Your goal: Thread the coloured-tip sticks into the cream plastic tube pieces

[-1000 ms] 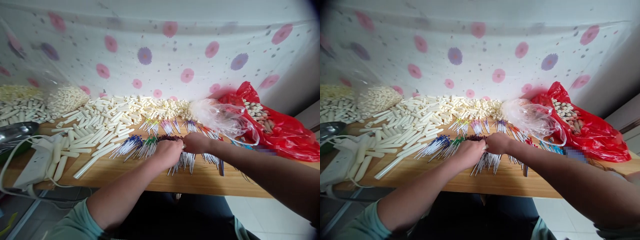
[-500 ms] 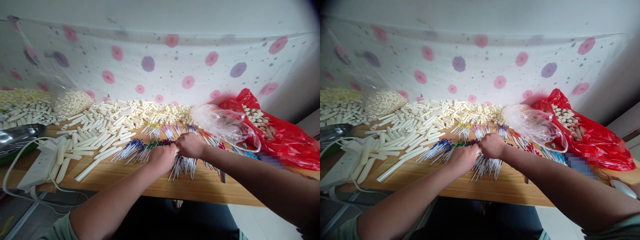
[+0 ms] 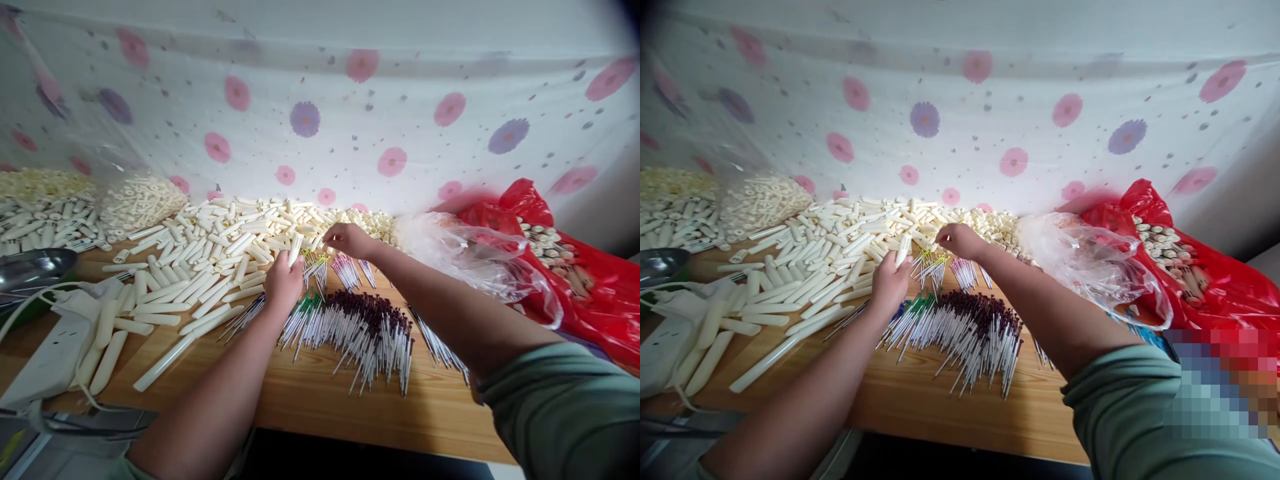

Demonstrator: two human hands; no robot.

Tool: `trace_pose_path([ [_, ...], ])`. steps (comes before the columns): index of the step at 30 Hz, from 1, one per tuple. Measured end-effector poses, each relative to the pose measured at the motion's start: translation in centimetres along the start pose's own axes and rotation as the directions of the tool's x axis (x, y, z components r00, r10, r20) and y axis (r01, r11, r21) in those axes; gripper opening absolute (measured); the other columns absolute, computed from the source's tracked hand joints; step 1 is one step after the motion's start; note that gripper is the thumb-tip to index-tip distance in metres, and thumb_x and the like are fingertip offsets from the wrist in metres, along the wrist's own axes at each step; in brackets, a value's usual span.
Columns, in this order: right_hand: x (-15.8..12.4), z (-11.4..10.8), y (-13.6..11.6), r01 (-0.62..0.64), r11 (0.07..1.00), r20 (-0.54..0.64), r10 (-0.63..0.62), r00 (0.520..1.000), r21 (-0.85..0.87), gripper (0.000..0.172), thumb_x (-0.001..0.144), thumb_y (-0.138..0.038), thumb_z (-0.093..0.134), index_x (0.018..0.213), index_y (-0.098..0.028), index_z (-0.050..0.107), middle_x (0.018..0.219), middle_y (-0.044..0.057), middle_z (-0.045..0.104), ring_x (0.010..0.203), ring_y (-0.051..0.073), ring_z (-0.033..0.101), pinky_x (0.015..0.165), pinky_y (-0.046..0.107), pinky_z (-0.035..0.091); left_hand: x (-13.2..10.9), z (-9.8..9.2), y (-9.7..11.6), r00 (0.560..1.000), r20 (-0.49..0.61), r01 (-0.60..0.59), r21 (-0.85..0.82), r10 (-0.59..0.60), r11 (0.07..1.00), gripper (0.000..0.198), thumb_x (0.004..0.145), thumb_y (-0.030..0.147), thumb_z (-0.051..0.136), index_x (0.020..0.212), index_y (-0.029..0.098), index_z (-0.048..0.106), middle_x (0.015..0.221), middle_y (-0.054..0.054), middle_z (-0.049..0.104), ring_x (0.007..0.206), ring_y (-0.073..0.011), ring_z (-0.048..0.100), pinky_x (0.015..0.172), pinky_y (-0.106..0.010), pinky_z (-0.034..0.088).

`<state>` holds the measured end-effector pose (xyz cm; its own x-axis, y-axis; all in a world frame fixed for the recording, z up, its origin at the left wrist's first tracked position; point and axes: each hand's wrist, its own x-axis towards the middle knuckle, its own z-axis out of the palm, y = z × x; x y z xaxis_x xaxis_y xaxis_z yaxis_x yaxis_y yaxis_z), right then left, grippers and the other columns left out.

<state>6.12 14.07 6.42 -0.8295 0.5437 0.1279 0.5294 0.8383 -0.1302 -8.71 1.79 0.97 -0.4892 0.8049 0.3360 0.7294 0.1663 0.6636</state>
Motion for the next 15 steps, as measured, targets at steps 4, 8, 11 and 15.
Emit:
trace_pose_path([
  [4, 2.2, 4.3, 1.5, 0.047, 0.996, 0.108, -0.038, 0.993, -0.081, 0.021, 0.081, -0.012, 0.052, 0.091, -0.014, 0.070, 0.098, 0.009, 0.068, 0.091, 0.017, 0.060, 0.079, 0.026, 0.044, 1.0, 0.4, -1.6, 0.996, -0.045, 0.058, -0.244, -0.071, 0.968, 0.024, 0.081, 0.042, 0.048, 0.080, 0.020, 0.055, 0.062, 0.002, 0.053, 0.057, -0.0152, 0.049, 0.053, -0.022, 0.033],
  [8, 3.0, 6.4, 1.9, 0.099, 0.982, 0.151, -0.074, 0.986, -0.162, 0.021, 0.080, -0.011, 0.052, 0.091, -0.014, 0.070, 0.102, 0.011, 0.065, 0.098, 0.019, 0.057, 0.078, 0.025, 0.042, 0.8, 0.6, -1.3, 0.996, -0.048, 0.057, -0.385, -0.082, 0.921, 0.023, 0.077, 0.042, 0.053, 0.080, 0.019, 0.056, 0.062, 0.002, 0.054, 0.057, -0.0143, 0.049, 0.054, -0.022, 0.035],
  [11, 3.3, 6.4, 1.9, 0.152, 0.965, 0.171, -0.116, 0.978, -0.215, 0.019, 0.083, -0.012, 0.049, 0.089, -0.014, 0.068, 0.100, 0.011, 0.064, 0.097, 0.019, 0.055, 0.075, 0.025, 0.041, 0.7, 0.5, -0.9, 0.995, -0.027, 0.075, -0.431, -0.096, 0.899, 0.022, 0.076, 0.040, 0.054, 0.079, 0.018, 0.056, 0.060, 0.002, 0.053, 0.057, -0.0137, 0.049, 0.053, -0.022, 0.035],
  [15, 2.7, 5.1, 1.3, 0.230, 0.935, 0.158, -0.193, 0.968, -0.270, 0.023, 0.089, -0.014, 0.041, 0.097, -0.011, 0.063, 0.099, 0.013, 0.062, 0.094, 0.020, 0.052, 0.076, 0.029, 0.039, 0.7, 0.1, -0.8, 0.991, 0.014, 0.127, -0.463, -0.136, 0.877, 0.022, 0.075, 0.039, 0.055, 0.080, 0.018, 0.055, 0.056, 0.004, 0.049, 0.052, -0.0117, 0.046, 0.049, -0.021, 0.033],
])
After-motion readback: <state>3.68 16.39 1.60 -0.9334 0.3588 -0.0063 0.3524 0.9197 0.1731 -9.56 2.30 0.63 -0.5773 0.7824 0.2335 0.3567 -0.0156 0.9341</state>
